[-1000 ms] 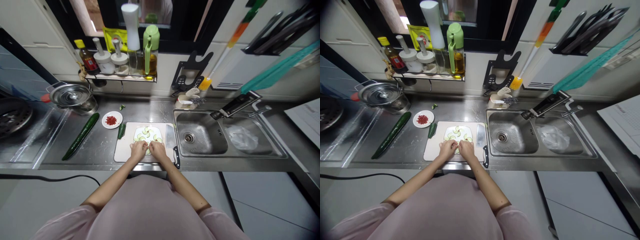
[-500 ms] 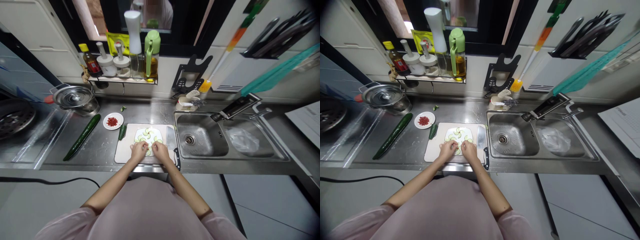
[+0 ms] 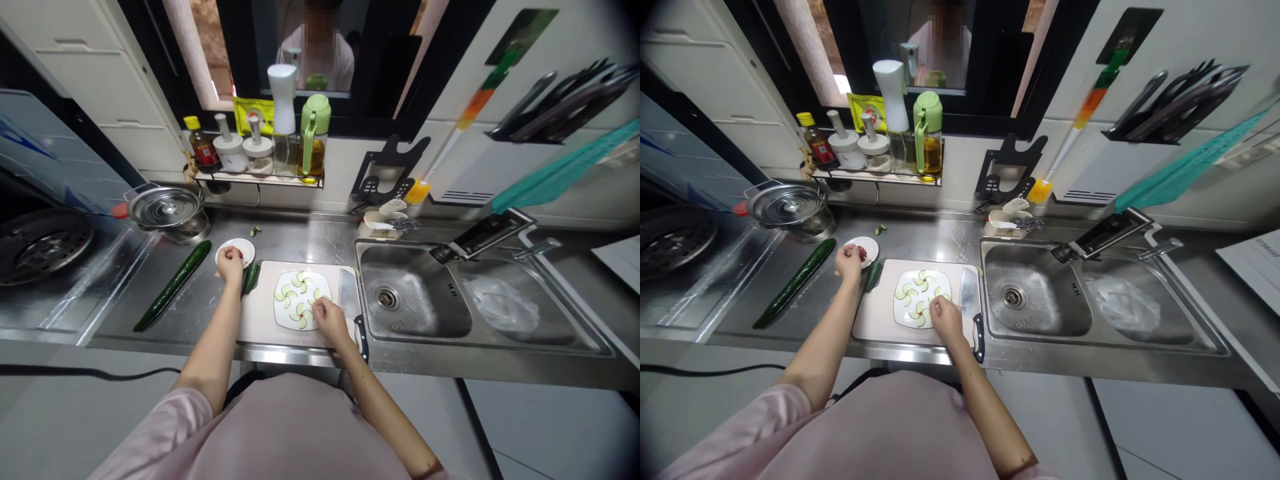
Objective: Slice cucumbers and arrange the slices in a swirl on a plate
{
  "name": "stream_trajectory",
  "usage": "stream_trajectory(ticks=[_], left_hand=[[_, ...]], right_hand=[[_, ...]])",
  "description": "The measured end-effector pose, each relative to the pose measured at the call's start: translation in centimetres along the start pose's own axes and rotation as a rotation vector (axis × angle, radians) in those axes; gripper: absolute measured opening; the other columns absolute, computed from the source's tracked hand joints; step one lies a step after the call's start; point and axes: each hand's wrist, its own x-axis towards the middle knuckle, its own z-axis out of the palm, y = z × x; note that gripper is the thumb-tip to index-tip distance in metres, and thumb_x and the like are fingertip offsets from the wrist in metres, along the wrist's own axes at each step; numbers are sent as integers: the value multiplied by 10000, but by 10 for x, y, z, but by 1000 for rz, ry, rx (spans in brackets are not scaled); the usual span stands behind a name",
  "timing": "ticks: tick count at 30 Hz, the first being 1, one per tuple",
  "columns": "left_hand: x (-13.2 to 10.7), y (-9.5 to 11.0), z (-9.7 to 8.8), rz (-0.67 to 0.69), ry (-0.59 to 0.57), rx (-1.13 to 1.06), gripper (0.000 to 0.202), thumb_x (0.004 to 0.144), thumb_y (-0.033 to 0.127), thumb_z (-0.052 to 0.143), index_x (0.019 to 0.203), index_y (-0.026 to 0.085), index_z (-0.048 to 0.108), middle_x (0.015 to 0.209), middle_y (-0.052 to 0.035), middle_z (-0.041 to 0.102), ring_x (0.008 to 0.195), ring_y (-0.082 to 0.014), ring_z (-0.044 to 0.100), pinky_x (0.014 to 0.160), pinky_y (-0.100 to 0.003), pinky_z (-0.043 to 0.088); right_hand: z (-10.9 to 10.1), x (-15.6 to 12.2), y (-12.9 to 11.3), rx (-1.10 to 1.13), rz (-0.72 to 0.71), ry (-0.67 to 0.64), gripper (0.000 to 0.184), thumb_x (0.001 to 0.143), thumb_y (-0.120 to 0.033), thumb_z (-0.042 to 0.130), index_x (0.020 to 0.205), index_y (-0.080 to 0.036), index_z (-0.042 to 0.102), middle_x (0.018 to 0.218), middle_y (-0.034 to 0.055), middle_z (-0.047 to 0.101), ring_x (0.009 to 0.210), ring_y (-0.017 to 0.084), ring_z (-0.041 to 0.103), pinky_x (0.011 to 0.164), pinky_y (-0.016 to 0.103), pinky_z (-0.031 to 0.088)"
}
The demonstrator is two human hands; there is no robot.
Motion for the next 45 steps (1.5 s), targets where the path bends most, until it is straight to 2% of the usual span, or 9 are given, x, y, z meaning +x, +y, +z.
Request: stream_trajectory(ticks=[3,6,16,22,28,33,35,39,45], left_hand=[[23,-8,-2,-83,97,175,199,849,301,476,963,236,625,938,-68,666,912,-246,580,844,-425,362],[41,-15,-2,-84,91,344,208,844,269,467,934,250,654,1001,-109,657,975,-297,553,840,-464,335],[85,-30,2,267,-157,780,303,791,193,485,988,254,706,1130,-162,552,1081,-323,436,886,-468,281],[95,-33,0,323,-202,848,235,765,226,531,928,228,701,1094,-156,560,1063,-319,429,876,-457,275],[92,-31,-2,181,-59,697,159,771,293,558,842,203,668,1023,-147,613,1012,-320,491,843,-456,317],[69,-16,2,33,133,264,174,837,339,527,910,210,619,917,-67,647,910,-246,566,839,-414,382],[51,-8,9,20,140,38,205,843,323,500,952,184,603,907,-50,634,855,-193,579,807,-345,425],[-6,5,24,-1,-26,-373,227,794,277,516,968,149,588,837,-33,619,772,-136,587,750,-268,468],[-107,10,21,59,-478,-531,220,722,313,629,886,170,599,849,-46,654,809,-141,616,763,-262,481]], right_hand=[[-2,0,0,18,4,9,209,849,-275,423,782,-197,605,643,-12,577,629,135,516,603,219,308],[-3,0,1,32,5,16,213,848,-281,420,776,-196,602,626,-13,562,621,136,512,601,220,309],[-4,-6,9,21,61,29,220,849,-268,414,766,-202,607,593,-17,540,602,137,500,575,218,305],[-7,-10,15,-36,90,27,215,843,-275,430,779,-206,623,617,-15,565,605,133,506,569,214,302],[-9,-13,16,-21,118,24,211,838,-266,430,773,-210,623,609,-19,563,594,132,504,565,216,296],[-7,-11,13,24,95,15,216,840,-268,423,766,-204,616,591,-14,548,589,137,492,569,219,297],[-5,-9,11,46,81,1,213,837,-262,423,768,-201,615,588,-14,544,592,139,492,573,218,304],[-2,-5,5,82,45,-18,210,837,-275,424,787,-200,614,590,-19,533,590,138,490,574,215,315],[-4,-2,0,127,13,-14,219,841,-289,429,799,-190,620,619,-7,550,620,141,504,587,219,334]])
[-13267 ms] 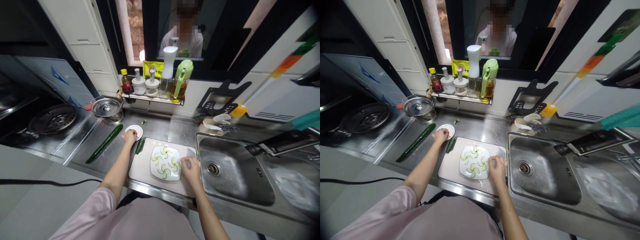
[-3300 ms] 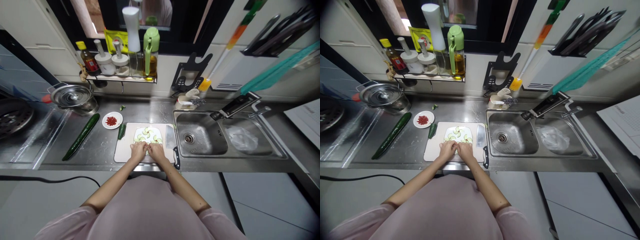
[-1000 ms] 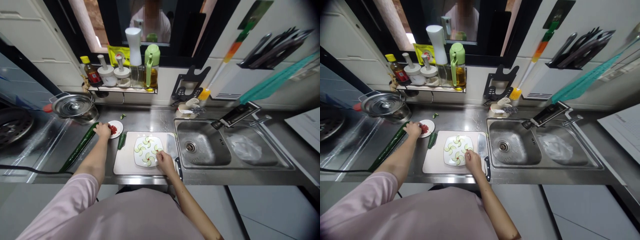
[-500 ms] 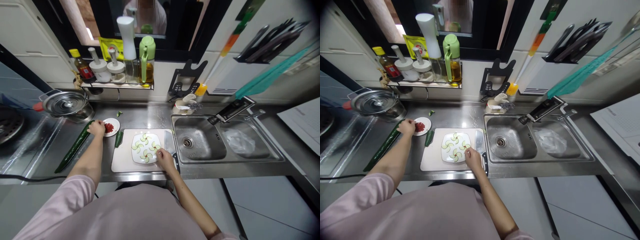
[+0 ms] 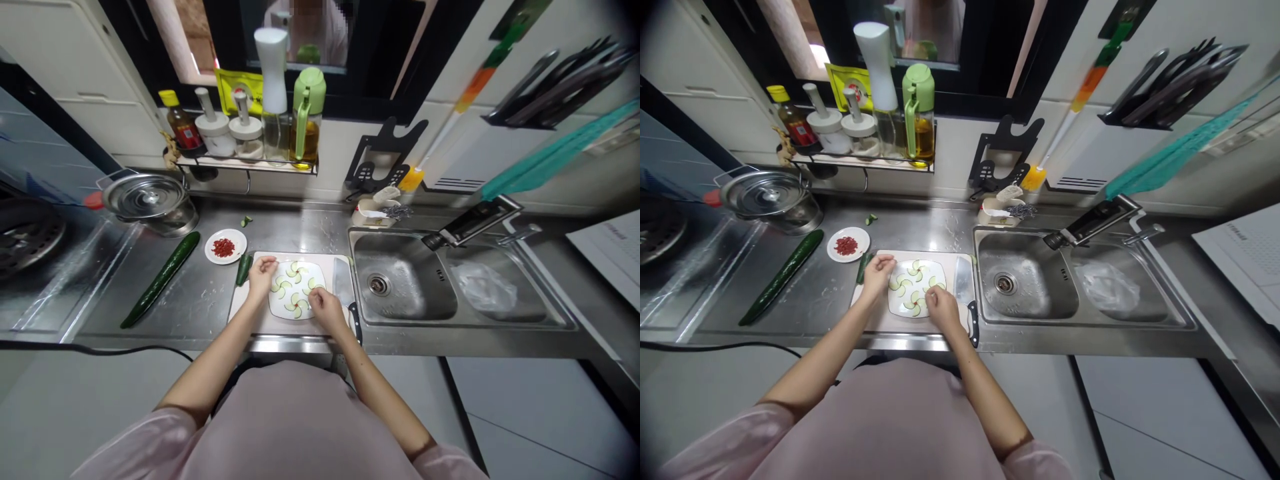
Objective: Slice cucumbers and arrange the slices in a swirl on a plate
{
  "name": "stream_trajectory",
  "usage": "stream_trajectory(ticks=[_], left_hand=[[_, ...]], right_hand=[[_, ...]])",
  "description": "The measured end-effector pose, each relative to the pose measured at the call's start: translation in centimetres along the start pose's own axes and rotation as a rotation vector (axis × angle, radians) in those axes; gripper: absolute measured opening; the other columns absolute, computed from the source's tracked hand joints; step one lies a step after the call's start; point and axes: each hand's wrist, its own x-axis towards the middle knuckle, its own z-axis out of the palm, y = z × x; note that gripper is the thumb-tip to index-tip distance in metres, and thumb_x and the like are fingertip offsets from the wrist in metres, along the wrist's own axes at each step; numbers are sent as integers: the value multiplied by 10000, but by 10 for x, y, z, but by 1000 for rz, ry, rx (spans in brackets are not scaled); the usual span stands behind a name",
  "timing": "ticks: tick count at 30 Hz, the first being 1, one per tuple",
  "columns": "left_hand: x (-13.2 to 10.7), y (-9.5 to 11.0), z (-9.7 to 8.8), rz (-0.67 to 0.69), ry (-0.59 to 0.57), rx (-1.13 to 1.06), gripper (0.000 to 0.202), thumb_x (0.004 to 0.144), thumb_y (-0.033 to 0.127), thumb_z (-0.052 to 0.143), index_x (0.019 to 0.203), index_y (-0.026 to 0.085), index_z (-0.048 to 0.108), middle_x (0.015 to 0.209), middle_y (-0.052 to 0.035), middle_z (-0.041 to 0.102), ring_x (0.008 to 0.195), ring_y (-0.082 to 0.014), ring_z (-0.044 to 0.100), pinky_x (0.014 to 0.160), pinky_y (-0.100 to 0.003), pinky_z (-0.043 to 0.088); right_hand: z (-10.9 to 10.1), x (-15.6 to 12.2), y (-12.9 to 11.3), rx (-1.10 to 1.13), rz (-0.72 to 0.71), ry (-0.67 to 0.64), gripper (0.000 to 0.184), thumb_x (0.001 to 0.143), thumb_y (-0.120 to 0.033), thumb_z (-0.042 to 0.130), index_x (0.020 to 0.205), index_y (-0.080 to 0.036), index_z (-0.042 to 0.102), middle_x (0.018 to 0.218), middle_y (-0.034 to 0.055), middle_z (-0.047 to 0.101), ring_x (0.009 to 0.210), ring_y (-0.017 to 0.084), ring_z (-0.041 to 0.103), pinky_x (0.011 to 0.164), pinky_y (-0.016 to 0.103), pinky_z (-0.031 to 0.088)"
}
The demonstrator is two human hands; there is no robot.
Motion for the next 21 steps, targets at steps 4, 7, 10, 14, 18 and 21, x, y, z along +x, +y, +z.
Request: stream_trajectory(ticks=[4,7,10,14,18,21], left_hand=[[-36,7,4,-58,-163,-157,264,698,342,678,888,172,608,806,-38,675,810,-150,640,780,-278,479],[-46,12,1,-47,-179,-213,284,686,343,706,890,167,615,771,-32,680,801,-148,643,790,-279,470],[-50,13,-2,-37,-193,-202,299,685,338,712,910,166,617,744,-17,672,767,-139,638,757,-264,464],[-55,13,-7,-19,-207,-130,298,692,335,699,921,164,615,688,8,645,667,-115,599,680,-238,449],[-57,12,-12,-10,-213,-82,295,692,334,689,916,158,612,660,12,633,626,-108,573,661,-235,443],[-58,7,-15,-22,-223,-41,305,693,349,683,921,158,614,656,12,626,624,-110,570,662,-238,441]], right_hand=[[-1,1,-10,52,-61,36,201,842,-310,464,819,-193,625,630,-11,552,647,144,514,601,223,355],[0,4,-22,91,-135,76,180,848,-307,481,848,-198,624,681,-1,577,686,150,527,641,236,382],[3,10,-35,111,-219,99,172,866,-291,480,910,-203,622,808,27,618,759,158,544,705,256,409],[9,16,-47,62,-295,87,165,889,-278,477,939,-201,615,881,47,615,837,173,549,752,273,413],[12,19,-52,-11,-314,39,144,898,-249,470,880,-201,604,879,44,611,851,174,542,772,278,400],[15,19,-51,-57,-304,-1,132,894,-251,481,850,-201,595,863,39,607,843,174,533,764,274,389]])
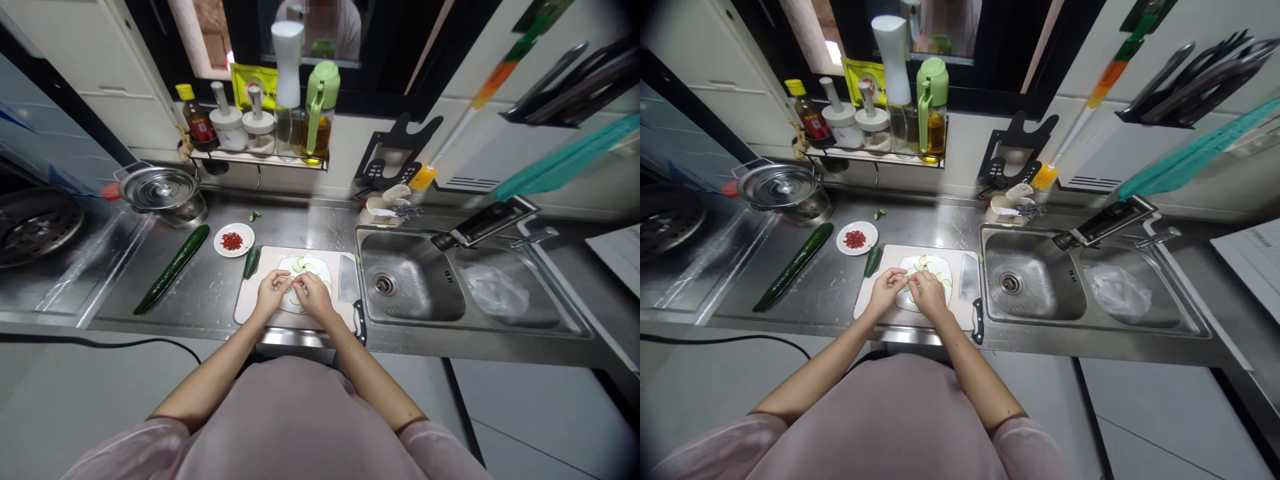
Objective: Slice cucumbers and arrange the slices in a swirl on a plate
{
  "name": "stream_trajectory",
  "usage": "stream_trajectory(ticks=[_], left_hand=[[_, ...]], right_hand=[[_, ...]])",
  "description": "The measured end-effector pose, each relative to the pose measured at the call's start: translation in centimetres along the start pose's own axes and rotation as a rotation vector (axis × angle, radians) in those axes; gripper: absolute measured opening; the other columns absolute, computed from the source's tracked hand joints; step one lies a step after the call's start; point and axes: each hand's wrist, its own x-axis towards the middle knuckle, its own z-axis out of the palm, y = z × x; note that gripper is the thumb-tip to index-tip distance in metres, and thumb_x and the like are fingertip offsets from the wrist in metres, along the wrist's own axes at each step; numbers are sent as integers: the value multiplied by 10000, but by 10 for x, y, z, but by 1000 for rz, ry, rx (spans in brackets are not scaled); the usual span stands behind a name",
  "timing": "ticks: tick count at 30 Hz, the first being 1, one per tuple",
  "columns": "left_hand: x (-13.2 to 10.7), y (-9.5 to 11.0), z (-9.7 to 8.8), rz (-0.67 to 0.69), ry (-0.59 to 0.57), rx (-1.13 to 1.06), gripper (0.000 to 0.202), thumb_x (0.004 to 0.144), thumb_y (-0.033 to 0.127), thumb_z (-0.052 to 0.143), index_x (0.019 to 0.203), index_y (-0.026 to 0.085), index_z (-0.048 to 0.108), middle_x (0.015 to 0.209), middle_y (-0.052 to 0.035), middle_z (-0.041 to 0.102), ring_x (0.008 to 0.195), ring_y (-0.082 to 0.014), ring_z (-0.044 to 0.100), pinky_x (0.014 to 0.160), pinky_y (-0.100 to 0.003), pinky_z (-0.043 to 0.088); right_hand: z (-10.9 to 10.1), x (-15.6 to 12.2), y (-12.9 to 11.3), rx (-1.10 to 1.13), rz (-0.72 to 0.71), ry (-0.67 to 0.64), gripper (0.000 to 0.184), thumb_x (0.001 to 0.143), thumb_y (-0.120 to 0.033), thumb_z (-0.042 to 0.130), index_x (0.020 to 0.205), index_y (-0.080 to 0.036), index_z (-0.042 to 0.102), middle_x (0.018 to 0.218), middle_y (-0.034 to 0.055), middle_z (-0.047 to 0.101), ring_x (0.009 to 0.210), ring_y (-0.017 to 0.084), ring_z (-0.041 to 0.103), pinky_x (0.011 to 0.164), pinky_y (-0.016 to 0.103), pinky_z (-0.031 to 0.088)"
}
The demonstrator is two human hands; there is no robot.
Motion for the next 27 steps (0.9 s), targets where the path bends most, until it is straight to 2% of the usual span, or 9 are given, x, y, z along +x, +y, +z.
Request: stream_trajectory(ticks=[6,12,15,21,27], left_hand=[[-2,-18,-12,-8,-79,106,306,710,362,662,940,164,632,664,5,629,641,-117,574,657,-234,442],[12,-27,-35,-14,51,408,285,760,358,597,983,190,656,701,10,644,617,-112,539,639,-228,424],[20,-26,-41,-2,72,583,262,778,332,571,990,206,661,743,7,666,627,-122,538,661,-242,413],[28,-19,-33,-4,25,835,219,802,311,565,994,255,656,818,10,700,809,-170,603,786,-289,379],[31,-18,-22,-49,40,906,200,820,331,562,987,272,655,853,4,701,896,-205,596,851,-336,332]], right_hand=[[12,-3,9,-11,34,-61,118,874,-233,484,807,-197,574,790,21,594,782,160,520,701,254,358],[20,7,24,-7,136,-113,124,877,-227,467,838,-195,581,803,17,610,762,151,527,658,235,341],[25,17,28,-73,157,-169,126,885,-230,470,843,-194,582,832,22,626,753,148,528,634,235,320],[35,31,25,-183,133,-262,147,915,-233,451,897,-181,588,927,50,646,818,155,542,641,241,305],[38,38,25,-236,116,-303,189,941,-233,408,931,-179,589,961,63,641,854,161,542,669,246,315]])
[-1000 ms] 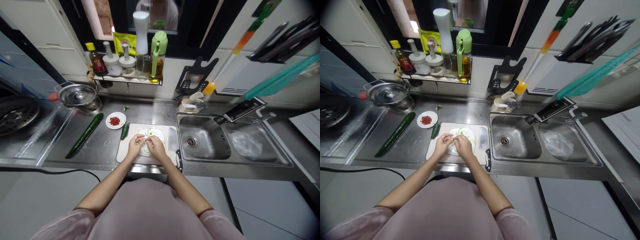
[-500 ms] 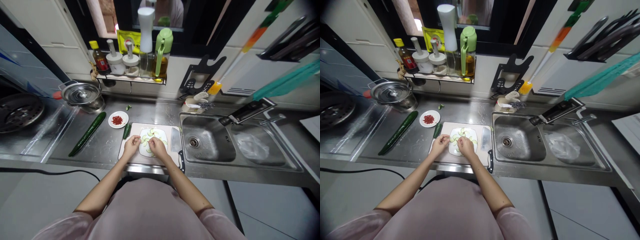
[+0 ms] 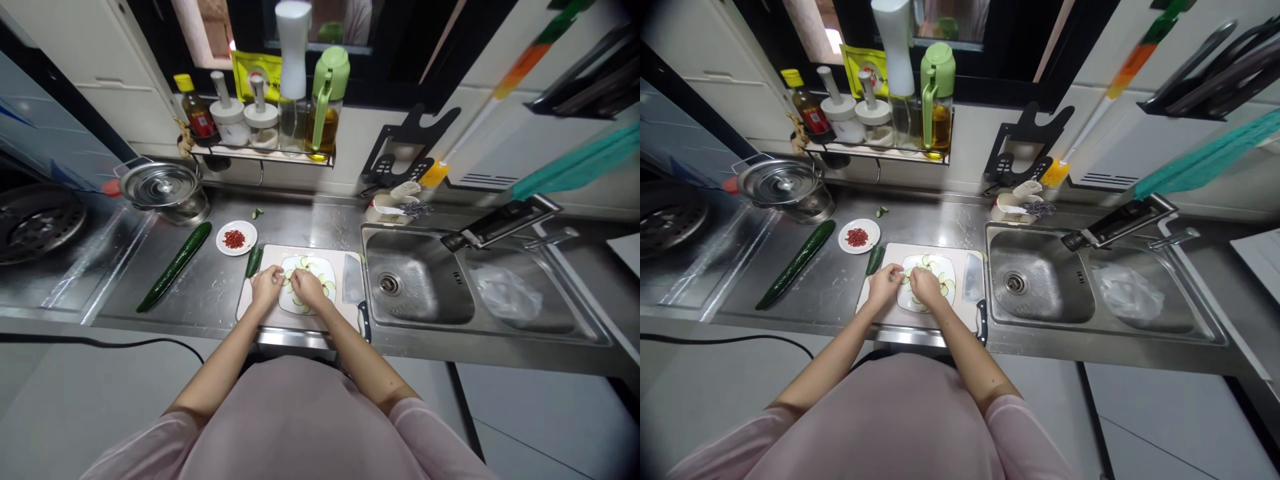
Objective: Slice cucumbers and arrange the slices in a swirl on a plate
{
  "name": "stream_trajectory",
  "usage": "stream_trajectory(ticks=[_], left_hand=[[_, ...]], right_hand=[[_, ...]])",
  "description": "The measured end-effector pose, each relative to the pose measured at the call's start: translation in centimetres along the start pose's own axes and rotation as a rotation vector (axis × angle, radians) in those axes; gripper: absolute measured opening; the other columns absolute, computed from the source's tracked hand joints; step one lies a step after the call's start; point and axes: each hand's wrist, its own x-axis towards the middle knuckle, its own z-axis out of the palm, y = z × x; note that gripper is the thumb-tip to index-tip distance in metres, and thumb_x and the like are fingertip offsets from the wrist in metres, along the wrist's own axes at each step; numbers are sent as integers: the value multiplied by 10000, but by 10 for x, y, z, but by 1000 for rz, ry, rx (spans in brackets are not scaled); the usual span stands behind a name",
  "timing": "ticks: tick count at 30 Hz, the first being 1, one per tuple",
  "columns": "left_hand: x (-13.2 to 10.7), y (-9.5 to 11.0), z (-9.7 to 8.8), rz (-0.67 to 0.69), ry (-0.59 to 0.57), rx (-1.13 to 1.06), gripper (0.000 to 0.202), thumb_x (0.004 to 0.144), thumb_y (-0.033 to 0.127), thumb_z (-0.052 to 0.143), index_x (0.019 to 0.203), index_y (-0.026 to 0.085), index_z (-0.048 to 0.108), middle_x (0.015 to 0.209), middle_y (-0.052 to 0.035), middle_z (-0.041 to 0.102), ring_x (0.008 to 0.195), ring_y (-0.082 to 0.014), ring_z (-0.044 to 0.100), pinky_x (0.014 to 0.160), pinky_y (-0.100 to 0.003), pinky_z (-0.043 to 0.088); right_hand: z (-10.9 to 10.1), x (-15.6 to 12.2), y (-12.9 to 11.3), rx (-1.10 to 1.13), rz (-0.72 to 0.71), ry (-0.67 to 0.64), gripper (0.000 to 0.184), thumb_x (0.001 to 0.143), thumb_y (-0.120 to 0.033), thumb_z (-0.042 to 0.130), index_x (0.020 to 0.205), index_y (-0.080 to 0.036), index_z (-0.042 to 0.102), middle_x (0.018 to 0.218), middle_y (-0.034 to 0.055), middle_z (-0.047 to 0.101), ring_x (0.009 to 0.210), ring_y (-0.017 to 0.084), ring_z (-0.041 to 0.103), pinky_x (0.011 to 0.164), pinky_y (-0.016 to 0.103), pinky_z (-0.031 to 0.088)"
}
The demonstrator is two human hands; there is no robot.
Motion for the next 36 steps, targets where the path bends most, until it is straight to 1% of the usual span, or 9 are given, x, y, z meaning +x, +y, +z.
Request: stream_trajectory(ticks=[6,11,18,24,31,36], left_hand=[[-1,4,3,8,6,7,194,812,317,566,969,256,663,861,-28,702,898,-233,591,829,-346,315],[1,3,5,19,2,18,192,810,312,562,962,254,663,858,-36,704,903,-240,581,831,-351,307],[2,5,10,29,-29,47,185,806,293,576,969,257,656,845,-39,692,955,-257,570,844,-364,296],[2,7,10,43,-44,77,164,815,276,575,961,249,646,874,-48,695,970,-265,554,846,-379,290],[1,6,15,65,-57,100,177,826,271,550,965,242,655,932,-75,692,987,-276,548,842,-387,282],[1,5,16,73,-48,119,176,828,266,541,956,242,658,931,-76,689,974,-270,546,843,-389,283]], right_hand=[[0,2,1,-14,-10,-8,196,942,-231,403,927,-175,590,951,70,638,838,166,544,661,254,317],[2,3,2,-30,-21,1,199,940,-229,397,922,-175,588,940,67,637,838,166,544,660,253,319],[4,5,3,-54,-12,-34,201,943,-249,403,945,-172,588,959,74,636,834,169,541,657,256,319],[6,7,3,-86,-3,-44,215,946,-252,396,965,-172,595,979,85,642,867,182,552,680,265,339],[7,8,1,-107,2,-46,201,931,-224,409,950,-174,603,962,95,651,873,195,563,695,276,353],[4,8,1,-77,12,-42,172,921,-227,437,960,-182,598,983,92,649,887,193,562,702,274,357]])
